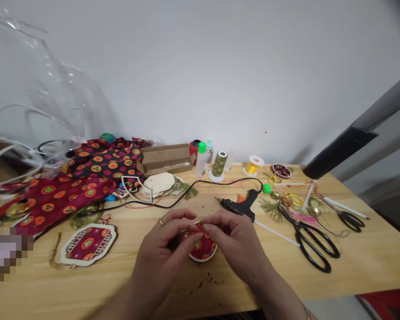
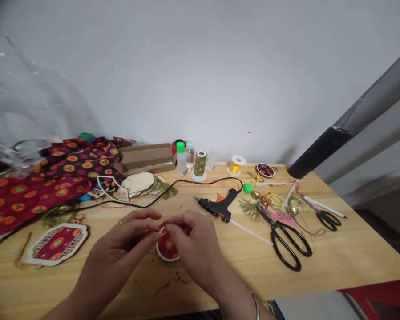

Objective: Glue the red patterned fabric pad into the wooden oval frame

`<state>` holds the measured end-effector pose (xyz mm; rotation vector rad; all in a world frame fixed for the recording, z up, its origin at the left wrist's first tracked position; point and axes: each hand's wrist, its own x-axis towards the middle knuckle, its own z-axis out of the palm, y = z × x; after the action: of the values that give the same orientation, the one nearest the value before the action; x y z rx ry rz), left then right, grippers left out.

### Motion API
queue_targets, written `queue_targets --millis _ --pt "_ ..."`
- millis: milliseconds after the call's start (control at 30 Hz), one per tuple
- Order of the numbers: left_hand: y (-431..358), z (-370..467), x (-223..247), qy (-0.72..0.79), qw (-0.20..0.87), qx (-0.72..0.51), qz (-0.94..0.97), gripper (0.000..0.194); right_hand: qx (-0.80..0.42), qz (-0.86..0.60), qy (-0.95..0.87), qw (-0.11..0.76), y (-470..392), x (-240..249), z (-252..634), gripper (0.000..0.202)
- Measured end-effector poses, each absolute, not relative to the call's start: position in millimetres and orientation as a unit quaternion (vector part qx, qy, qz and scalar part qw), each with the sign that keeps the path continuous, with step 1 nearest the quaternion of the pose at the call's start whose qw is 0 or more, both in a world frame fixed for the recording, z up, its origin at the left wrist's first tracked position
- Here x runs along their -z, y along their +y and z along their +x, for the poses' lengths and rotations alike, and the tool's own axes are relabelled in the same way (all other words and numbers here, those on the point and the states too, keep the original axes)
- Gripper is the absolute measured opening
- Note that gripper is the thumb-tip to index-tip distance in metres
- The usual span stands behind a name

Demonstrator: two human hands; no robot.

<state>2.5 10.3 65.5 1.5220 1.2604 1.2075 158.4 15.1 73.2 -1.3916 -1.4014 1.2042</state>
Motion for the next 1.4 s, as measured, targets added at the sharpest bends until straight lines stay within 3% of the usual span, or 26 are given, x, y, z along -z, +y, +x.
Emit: queue_targets --millis 67,233,467,767,1067,1400 --pt "12 1 -67 0.498 0.437 -0.472 0.581 0.006 -0.475 -0.547 -0.560 0.402 15 -72 160 0.016" --pt "16 0 -68 0.480 0.645 -0.426 0.416 0.011 -0.421 -0.552 -0.600 0.398 15 -71 163 0.016" --pt "20 -3 -63 0.414 0.742 -0.402 0.342 0.021 -0.385 -0.560 -0.641 0.357 17 -77 168 0.019" --pt "20 0 -62 0.459 0.720 -0.379 0.356 0.025 -0.376 -0.551 -0.676 0.312 15 -77 170 0.018" --pt "18 -2 -54 0.406 0.775 -0.375 0.306 0.018 -0.383 -0.535 -0.691 0.300 14 -77 170 0.019" --pt "17 1 -56 0.440 0.728 -0.380 0.362 0.018 -0.398 -0.516 -0.705 0.278 11 -78 172 0.021"
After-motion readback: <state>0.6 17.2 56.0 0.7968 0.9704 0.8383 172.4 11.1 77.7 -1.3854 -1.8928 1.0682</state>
